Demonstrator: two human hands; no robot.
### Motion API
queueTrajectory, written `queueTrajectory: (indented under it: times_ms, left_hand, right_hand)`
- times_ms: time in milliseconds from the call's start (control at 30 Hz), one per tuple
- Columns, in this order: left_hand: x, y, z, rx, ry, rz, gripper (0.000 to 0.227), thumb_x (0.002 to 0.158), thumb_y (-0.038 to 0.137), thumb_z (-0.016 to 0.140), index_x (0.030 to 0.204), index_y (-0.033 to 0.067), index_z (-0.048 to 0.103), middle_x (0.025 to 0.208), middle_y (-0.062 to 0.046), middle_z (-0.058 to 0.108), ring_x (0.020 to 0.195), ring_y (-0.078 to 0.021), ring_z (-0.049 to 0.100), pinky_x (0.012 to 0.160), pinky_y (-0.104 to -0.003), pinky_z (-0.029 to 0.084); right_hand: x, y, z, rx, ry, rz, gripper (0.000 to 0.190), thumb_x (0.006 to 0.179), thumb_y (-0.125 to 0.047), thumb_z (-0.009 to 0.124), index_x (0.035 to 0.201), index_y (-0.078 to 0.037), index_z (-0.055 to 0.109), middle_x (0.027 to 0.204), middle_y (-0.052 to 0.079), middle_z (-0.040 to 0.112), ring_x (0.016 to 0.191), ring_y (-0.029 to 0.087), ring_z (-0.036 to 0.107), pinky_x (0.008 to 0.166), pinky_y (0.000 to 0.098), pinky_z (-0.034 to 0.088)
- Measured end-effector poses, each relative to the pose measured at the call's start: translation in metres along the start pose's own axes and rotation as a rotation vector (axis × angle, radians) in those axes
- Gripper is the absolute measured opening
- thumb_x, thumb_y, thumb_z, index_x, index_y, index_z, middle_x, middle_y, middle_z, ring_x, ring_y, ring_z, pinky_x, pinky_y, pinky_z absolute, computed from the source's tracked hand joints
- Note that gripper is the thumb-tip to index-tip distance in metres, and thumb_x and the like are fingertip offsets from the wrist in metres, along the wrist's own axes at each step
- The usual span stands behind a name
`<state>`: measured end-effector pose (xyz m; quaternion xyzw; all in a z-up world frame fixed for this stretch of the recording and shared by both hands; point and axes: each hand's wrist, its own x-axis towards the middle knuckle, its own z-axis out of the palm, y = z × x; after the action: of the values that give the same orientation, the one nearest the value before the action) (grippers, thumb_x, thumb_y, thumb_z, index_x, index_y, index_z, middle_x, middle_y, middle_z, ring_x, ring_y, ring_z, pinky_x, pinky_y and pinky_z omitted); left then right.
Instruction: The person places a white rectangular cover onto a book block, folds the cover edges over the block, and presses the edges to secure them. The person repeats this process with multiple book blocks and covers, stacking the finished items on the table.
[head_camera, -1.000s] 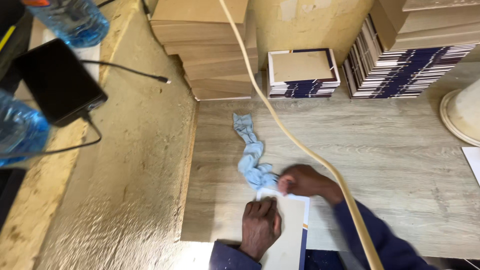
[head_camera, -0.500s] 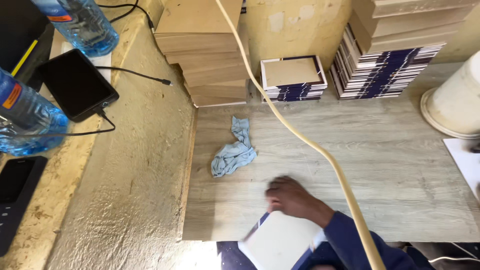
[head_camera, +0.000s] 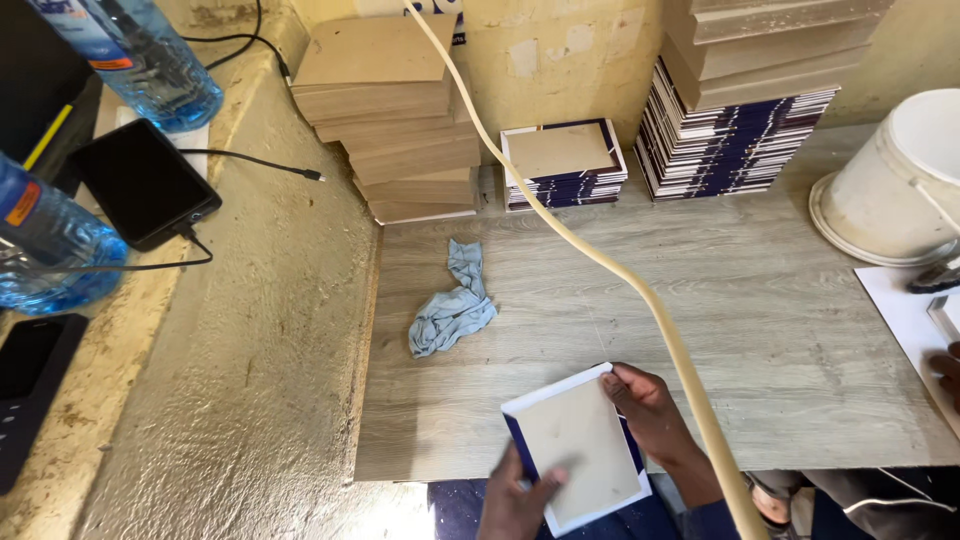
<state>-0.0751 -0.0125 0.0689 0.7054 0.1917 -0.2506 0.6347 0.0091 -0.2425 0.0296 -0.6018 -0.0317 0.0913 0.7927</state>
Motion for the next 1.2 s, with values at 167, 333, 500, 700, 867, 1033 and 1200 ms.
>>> queueTrajectory:
  times_ms: [167, 333, 500, 700, 867, 1033, 1200]
  left_hand:
    - [0.011, 0.014, -0.019, -0.268, 0.186, 0.416, 0.035, 0.111, 0.031, 0.055, 0.090, 0.0097, 0.073, 0.083, 0.002, 0.069, 0.081, -0.0084, 0.058, 0.075, -0.028, 0.045]
    - [0.023, 0.004, -0.019, -0.367, 0.257, 0.568, 0.025, 0.102, 0.016, 0.073, 0.093, -0.0030, 0.087, 0.082, 0.000, 0.076, 0.080, -0.0097, 0.065, 0.070, -0.027, 0.053]
    - [0.017, 0.004, -0.006, -0.254, 0.373, 0.642, 0.025, 0.098, 0.018, 0.073, 0.097, 0.0002, 0.091, 0.084, 0.001, 0.082, 0.083, -0.0090, 0.071, 0.075, -0.026, 0.056]
    - [0.028, 0.010, -0.006, -0.215, 0.438, 0.609, 0.023, 0.098, 0.018, 0.074, 0.097, 0.0029, 0.091, 0.083, 0.002, 0.082, 0.080, -0.0076, 0.070, 0.071, -0.025, 0.055]
    - [0.055, -0.001, -0.019, -0.348, 0.412, 0.572, 0.022, 0.092, 0.015, 0.080, 0.104, -0.0007, 0.091, 0.095, -0.007, 0.089, 0.090, -0.0136, 0.078, 0.083, -0.028, 0.061]
    - [0.046, 0.011, -0.012, -0.555, 0.292, 0.293, 0.022, 0.094, 0.010, 0.081, 0.113, -0.0009, 0.086, 0.100, -0.015, 0.091, 0.088, -0.0164, 0.080, 0.080, -0.027, 0.062]
    - [0.055, 0.006, -0.030, -0.640, 0.050, 0.397, 0.023, 0.093, 0.007, 0.080, 0.112, -0.0057, 0.083, 0.095, -0.015, 0.086, 0.085, -0.0191, 0.077, 0.082, -0.033, 0.062]
  right_hand:
    - [0.002, 0.017, 0.009, 0.024, 0.267, 0.018, 0.036, 0.097, -0.010, 0.076, 0.129, 0.007, 0.080, 0.096, 0.008, 0.076, 0.084, 0.014, 0.063, 0.070, 0.0293, 0.049]
    - [0.005, 0.047, -0.014, 0.242, 0.293, 0.076, 0.045, 0.089, -0.011, 0.081, 0.128, 0.011, 0.074, 0.098, 0.015, 0.077, 0.085, 0.020, 0.067, 0.068, 0.0360, 0.050]
    - [0.005, 0.050, -0.008, 0.370, 0.421, 0.186, 0.027, 0.088, -0.002, 0.082, 0.113, 0.005, 0.076, 0.095, 0.014, 0.076, 0.084, 0.024, 0.069, 0.074, 0.0376, 0.054]
    - [-0.009, 0.016, 0.024, 0.019, 0.563, 0.007, 0.026, 0.089, -0.003, 0.085, 0.111, 0.010, 0.083, 0.082, 0.018, 0.081, 0.063, 0.020, 0.065, 0.054, 0.0333, 0.055]
    - [-0.009, 0.032, -0.008, 0.354, 0.261, 0.122, 0.017, 0.098, -0.014, 0.079, 0.103, 0.001, 0.077, 0.083, 0.003, 0.066, 0.073, 0.016, 0.060, 0.066, 0.0336, 0.048]
    - [-0.007, 0.029, -0.002, 0.208, 0.314, 0.170, 0.020, 0.099, -0.012, 0.077, 0.092, 0.007, 0.075, 0.065, 0.009, 0.057, 0.057, 0.018, 0.050, 0.050, 0.0338, 0.038]
    - [-0.007, 0.036, 0.000, 0.218, 0.358, 0.002, 0.024, 0.099, -0.016, 0.077, 0.080, -0.002, 0.071, 0.062, 0.004, 0.055, 0.056, 0.014, 0.047, 0.051, 0.0299, 0.034]
